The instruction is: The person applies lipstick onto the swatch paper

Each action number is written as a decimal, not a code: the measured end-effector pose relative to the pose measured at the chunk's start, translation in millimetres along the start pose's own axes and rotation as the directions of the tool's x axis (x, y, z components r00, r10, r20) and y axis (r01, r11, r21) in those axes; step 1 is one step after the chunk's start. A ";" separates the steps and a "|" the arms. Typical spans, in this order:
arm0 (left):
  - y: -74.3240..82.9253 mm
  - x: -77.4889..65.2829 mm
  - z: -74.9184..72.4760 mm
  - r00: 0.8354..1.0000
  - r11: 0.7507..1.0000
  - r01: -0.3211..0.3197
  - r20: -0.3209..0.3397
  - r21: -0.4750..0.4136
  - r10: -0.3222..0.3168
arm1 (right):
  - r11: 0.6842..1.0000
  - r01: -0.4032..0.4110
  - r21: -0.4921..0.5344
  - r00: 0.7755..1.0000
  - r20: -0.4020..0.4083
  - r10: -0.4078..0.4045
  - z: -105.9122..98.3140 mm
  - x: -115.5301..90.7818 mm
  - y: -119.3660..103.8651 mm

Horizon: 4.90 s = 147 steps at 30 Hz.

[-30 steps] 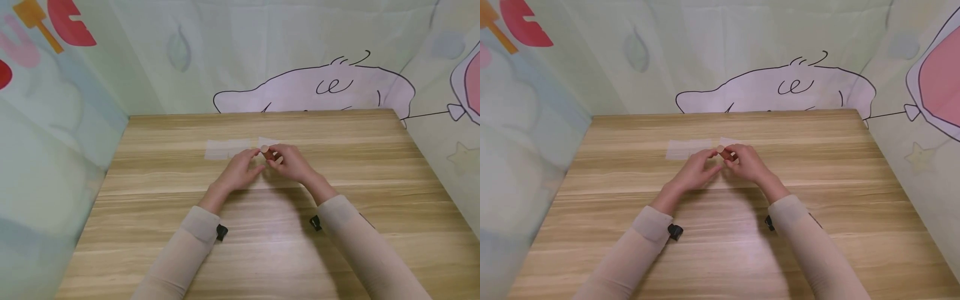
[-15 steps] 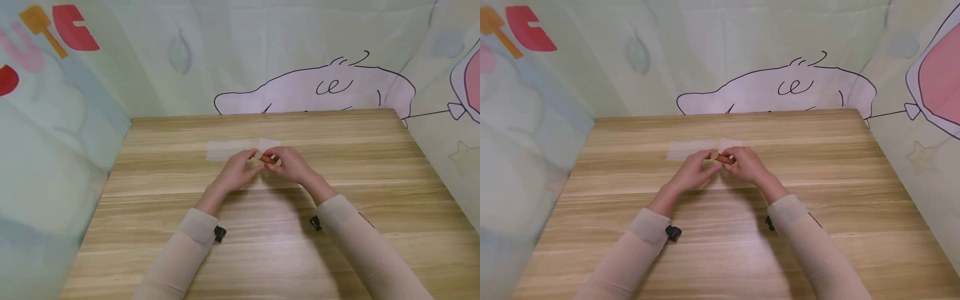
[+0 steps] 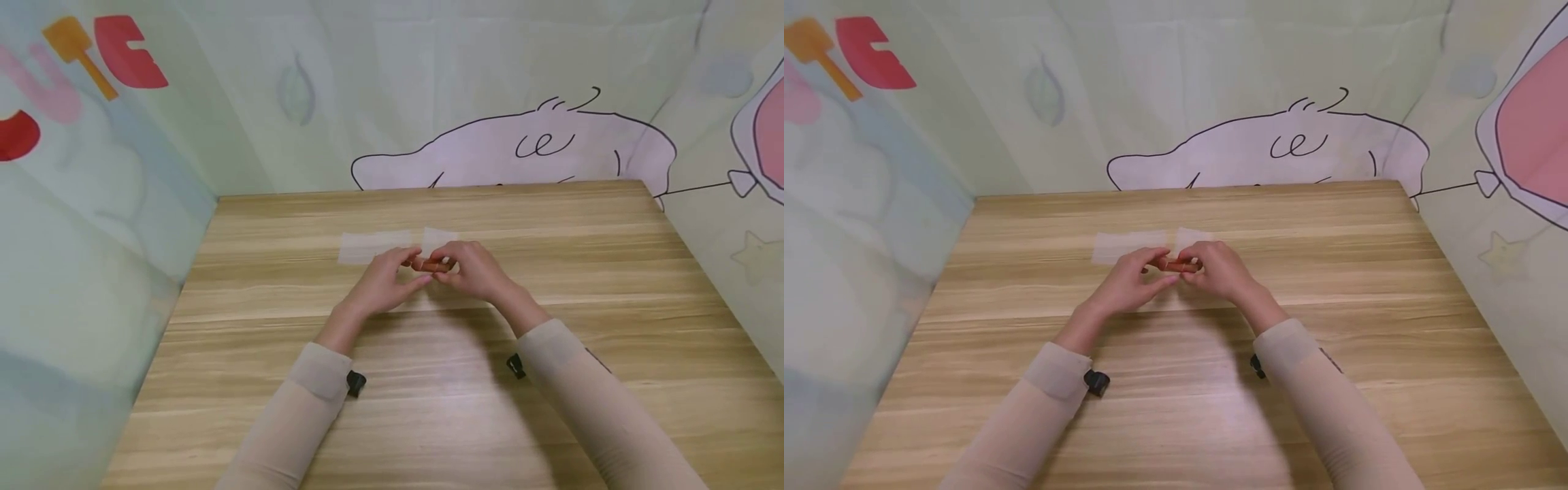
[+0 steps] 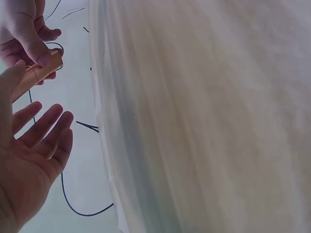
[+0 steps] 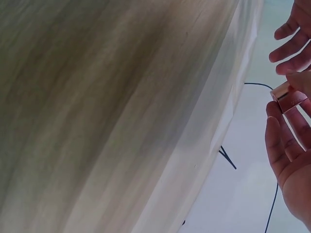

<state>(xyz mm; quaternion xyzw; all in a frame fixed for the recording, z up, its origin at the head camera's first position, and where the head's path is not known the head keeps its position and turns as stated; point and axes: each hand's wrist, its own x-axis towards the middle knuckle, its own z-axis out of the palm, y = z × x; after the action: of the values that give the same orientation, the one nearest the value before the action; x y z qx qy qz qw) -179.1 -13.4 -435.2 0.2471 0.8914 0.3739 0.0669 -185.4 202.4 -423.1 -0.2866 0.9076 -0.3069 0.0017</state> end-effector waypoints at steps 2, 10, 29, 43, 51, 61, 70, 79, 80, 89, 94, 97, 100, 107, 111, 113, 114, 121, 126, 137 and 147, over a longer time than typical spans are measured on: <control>-1.4 -0.9 -0.2 1.000 1.000 -0.009 -0.004 -0.008 0.009 | 1.000 0.015 -0.012 1.000 0.001 -0.015 0.5 0.2 -0.4; -3.5 -3.9 -1.7 1.000 1.000 -0.006 -0.004 -0.023 0.006 | 0.997 0.064 -0.054 0.998 -0.014 -0.065 2.3 2.1 -3.4; -8.5 -10.4 -10.3 0.999 0.999 -0.033 -0.027 -0.003 0.033 | 0.985 0.063 -0.160 0.998 0.007 -0.062 8.4 8.5 -15.8; -8.4 -10.8 -16.1 0.993 0.988 -0.099 -0.054 0.116 0.106 | 0.951 0.114 -0.286 0.991 -0.038 -0.130 12.8 11.9 -22.8; -10.4 -11.5 -15.6 0.994 0.989 -0.096 -0.045 0.114 0.101 | 0.935 0.141 -0.325 0.986 -0.037 -0.162 15.0 11.3 -23.3; -14.2 -13.9 -14.6 0.992 0.989 -0.108 -0.059 0.105 0.114 | 0.948 0.120 -0.295 0.990 -0.038 -0.137 16.8 9.5 -24.9; -16.3 -16.5 -15.1 0.992 0.990 -0.107 -0.062 0.088 0.112 | 0.959 0.090 -0.270 0.993 -0.048 -0.107 19.6 8.6 -26.4; -17.5 -18.0 -16.7 0.995 0.995 -0.073 -0.064 0.072 0.078 | 0.954 0.092 -0.285 0.993 -0.046 -0.109 22.6 9.8 -27.8; -17.9 -18.1 -17.1 0.995 0.995 -0.072 -0.060 0.071 0.076 | 0.954 0.094 -0.285 0.993 -0.044 -0.111 22.6 9.8 -27.6; -33.4 -24.8 -27.7 0.990 0.995 -0.069 -0.115 0.073 0.077 | 0.961 0.039 -0.274 0.996 -0.068 -0.060 17.7 3.7 -15.3; -34.3 -24.7 -28.7 0.993 0.998 -0.051 -0.101 0.044 0.055 | 0.962 0.049 -0.267 0.994 -0.079 -0.073 18.0 3.9 -13.7; -33.7 -26.0 -28.7 0.995 0.999 -0.028 -0.098 0.032 0.031 | 0.962 0.052 -0.269 0.993 -0.092 -0.079 18.2 4.6 -14.7; -34.5 -27.3 -29.2 0.994 0.999 -0.016 -0.104 0.031 0.019 | 0.962 0.058 -0.265 0.991 -0.103 -0.089 17.6 5.3 -15.5; -34.6 -29.5 -30.0 0.992 1.000 -0.002 -0.124 0.011 0.003 | 0.962 0.043 -0.268 0.991 -0.114 -0.076 17.2 5.7 -14.8; -35.6 -31.4 -30.0 0.992 1.000 0.009 -0.127 -0.011 -0.010 | 0.967 0.032 -0.253 0.990 -0.122 -0.065 17.4 5.2 -14.8; -36.3 -31.8 -30.3 0.991 1.000 0.011 -0.133 -0.012 -0.013 | 0.969 0.025 -0.247 0.990 -0.127 -0.058 17.4 5.1 -15.0; -36.6 -32.0 -30.5 0.991 1.000 0.013 -0.136 -0.011 -0.014 | 0.969 0.023 -0.246 0.990 -0.129 -0.056 17.2 5.1 -15.1; -37.6 -32.6 -30.9 0.990 0.999 0.039 -0.133 -0.020 -0.042 | 0.969 0.008 -0.247 0.991 -0.126 -0.041 17.9 3.2 -14.2; -37.7 -33.9 -32.1 0.990 0.999 0.035 -0.136 -0.013 -0.036 | 0.968 0.002 -0.250 0.992 -0.122 -0.034 18.6 3.8 -13.7; -42.1 -37.2 -36.5 0.990 0.999 0.051 -0.130 -0.008 -0.051 | 0.982 -0.035 -0.188 0.994 -0.108 0.015 20.3 4.2 -14.8; -47.5 -44.1 -42.7 0.989 0.997 0.073 -0.128 -0.020 -0.075 | 0.992 -0.025 -0.123 0.991 -0.132 0.008 24.8 4.3 -16.7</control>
<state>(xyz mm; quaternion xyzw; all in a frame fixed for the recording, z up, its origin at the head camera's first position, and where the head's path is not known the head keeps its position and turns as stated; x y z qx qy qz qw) -172.4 -90.6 -441.0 0.1889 0.8996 0.3930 0.0248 -175.8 175.6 -433.2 -0.2577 0.9254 -0.2678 -0.0735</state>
